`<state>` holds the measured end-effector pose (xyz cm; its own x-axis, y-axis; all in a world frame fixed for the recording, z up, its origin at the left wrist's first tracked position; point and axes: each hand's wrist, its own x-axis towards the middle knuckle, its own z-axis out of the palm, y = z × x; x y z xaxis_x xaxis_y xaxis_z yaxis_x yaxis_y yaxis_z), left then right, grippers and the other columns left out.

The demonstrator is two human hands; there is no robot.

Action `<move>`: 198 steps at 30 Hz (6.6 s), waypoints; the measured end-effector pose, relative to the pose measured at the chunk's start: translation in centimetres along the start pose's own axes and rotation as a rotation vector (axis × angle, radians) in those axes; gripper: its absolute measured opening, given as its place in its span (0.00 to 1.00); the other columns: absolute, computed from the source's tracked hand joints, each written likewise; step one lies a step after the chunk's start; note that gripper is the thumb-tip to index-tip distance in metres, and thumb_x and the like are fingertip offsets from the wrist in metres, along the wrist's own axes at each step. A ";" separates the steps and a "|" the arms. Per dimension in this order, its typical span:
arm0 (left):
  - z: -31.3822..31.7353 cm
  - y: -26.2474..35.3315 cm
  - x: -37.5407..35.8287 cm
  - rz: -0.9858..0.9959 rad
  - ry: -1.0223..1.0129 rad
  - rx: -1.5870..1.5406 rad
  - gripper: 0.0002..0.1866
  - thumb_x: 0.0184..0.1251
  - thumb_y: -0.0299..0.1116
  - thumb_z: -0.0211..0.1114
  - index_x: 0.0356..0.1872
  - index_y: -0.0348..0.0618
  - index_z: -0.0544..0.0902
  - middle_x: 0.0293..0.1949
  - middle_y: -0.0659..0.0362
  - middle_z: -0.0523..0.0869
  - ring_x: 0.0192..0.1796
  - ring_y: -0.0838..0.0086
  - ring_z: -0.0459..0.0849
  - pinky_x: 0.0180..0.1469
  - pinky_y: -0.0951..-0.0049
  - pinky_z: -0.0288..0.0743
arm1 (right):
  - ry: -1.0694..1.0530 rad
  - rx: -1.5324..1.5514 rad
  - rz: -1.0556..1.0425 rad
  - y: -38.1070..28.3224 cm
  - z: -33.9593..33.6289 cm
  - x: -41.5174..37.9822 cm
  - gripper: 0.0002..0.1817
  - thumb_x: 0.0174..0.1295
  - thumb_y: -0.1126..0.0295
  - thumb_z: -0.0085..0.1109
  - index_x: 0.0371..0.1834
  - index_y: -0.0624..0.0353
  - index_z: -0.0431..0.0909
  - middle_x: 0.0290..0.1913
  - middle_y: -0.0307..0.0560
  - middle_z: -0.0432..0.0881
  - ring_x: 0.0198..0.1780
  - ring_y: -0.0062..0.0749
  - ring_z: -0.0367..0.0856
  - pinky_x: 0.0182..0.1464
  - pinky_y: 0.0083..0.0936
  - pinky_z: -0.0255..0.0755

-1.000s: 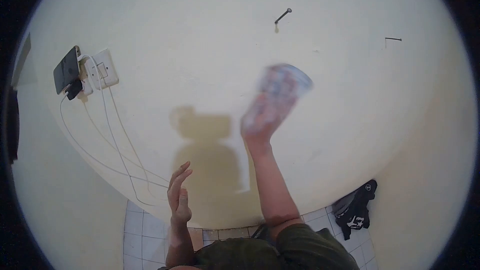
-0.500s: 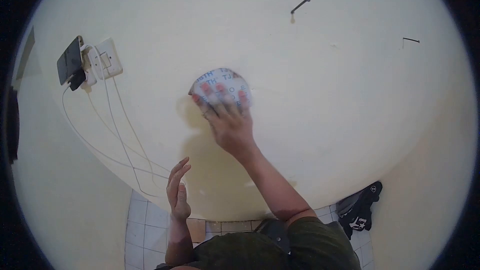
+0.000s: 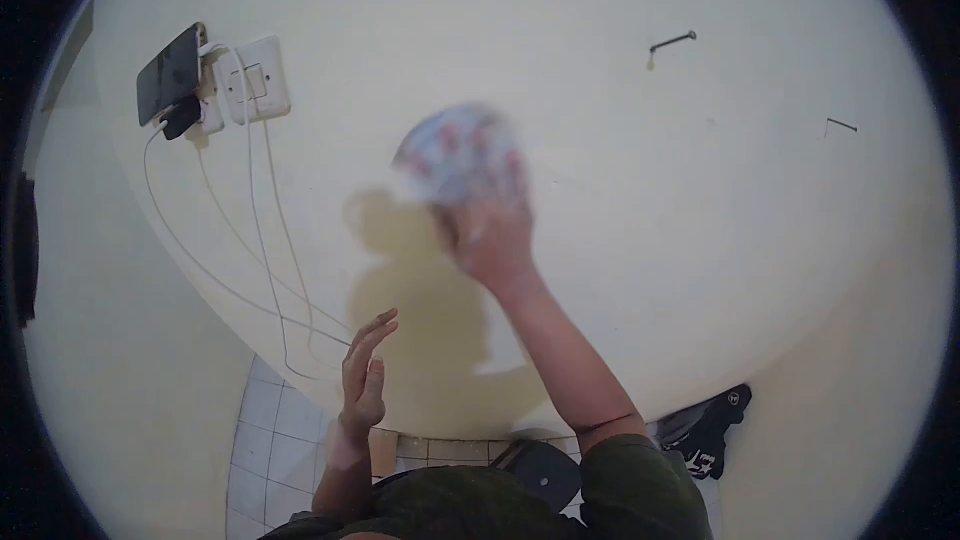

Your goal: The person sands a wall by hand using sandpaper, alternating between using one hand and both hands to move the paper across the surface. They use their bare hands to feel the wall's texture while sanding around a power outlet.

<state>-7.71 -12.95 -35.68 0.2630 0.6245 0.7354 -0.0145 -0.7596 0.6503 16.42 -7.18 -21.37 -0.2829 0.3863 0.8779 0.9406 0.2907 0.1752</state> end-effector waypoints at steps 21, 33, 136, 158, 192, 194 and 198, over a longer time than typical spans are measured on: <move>-4.7 1.9 -1.8 0.025 -0.009 -0.032 0.23 0.79 0.32 0.54 0.69 0.36 0.81 0.72 0.41 0.80 0.75 0.45 0.76 0.78 0.50 0.67 | -0.044 -0.090 -0.173 -4.9 2.3 5.2 0.41 0.69 0.58 0.61 0.87 0.50 0.63 0.90 0.54 0.54 0.89 0.62 0.46 0.85 0.68 0.31; -6.7 2.8 -2.6 0.011 0.015 0.071 0.23 0.79 0.32 0.54 0.70 0.37 0.80 0.73 0.41 0.78 0.76 0.45 0.75 0.78 0.50 0.66 | 0.302 -0.219 0.059 -4.0 0.3 9.1 0.34 0.70 0.70 0.57 0.82 0.46 0.73 0.86 0.52 0.64 0.88 0.59 0.55 0.85 0.64 0.38; 3.4 0.9 0.8 0.009 -0.116 -0.019 0.23 0.84 0.40 0.53 0.66 0.34 0.83 0.70 0.38 0.81 0.74 0.44 0.79 0.76 0.48 0.69 | 0.107 0.067 -0.235 6.5 -1.7 -1.0 0.27 0.68 0.78 0.56 0.72 0.67 0.78 0.76 0.65 0.76 0.82 0.55 0.69 0.83 0.55 0.57; 4.4 1.6 -0.1 -0.044 -0.089 0.106 0.20 0.81 0.33 0.56 0.65 0.37 0.85 0.70 0.42 0.82 0.73 0.46 0.79 0.75 0.51 0.71 | 0.642 -0.125 0.392 8.5 -4.5 -2.3 0.26 0.79 0.74 0.45 0.77 0.74 0.71 0.82 0.70 0.65 0.86 0.68 0.54 0.86 0.59 0.42; -1.3 2.1 -1.1 -0.061 -0.147 0.154 0.19 0.71 0.22 0.63 0.61 0.39 0.86 0.70 0.44 0.83 0.71 0.48 0.81 0.71 0.53 0.75 | 0.085 -0.217 0.128 -1.0 0.7 -3.7 0.33 0.76 0.64 0.57 0.82 0.67 0.67 0.85 0.74 0.57 0.87 0.73 0.49 0.84 0.65 0.41; -1.6 2.0 -1.0 -0.053 -0.155 0.140 0.19 0.69 0.21 0.63 0.60 0.38 0.86 0.69 0.43 0.84 0.71 0.48 0.82 0.70 0.54 0.76 | 0.214 -0.203 0.209 -0.4 0.0 -2.8 0.37 0.76 0.59 0.58 0.83 0.66 0.65 0.86 0.75 0.52 0.87 0.75 0.46 0.84 0.66 0.41; -1.9 1.1 -0.9 -0.057 -0.142 0.120 0.20 0.68 0.20 0.63 0.60 0.38 0.86 0.69 0.43 0.84 0.71 0.49 0.82 0.70 0.54 0.76 | 0.465 -0.191 0.389 2.5 -2.1 -0.4 0.41 0.75 0.54 0.59 0.86 0.65 0.61 0.87 0.77 0.46 0.87 0.81 0.41 0.83 0.69 0.41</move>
<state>-9.84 -14.04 -35.25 0.3934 0.6420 0.6581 0.1173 -0.7450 0.6567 19.30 -8.48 -20.32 0.1564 -0.0009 0.9877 0.9873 0.0274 -0.1564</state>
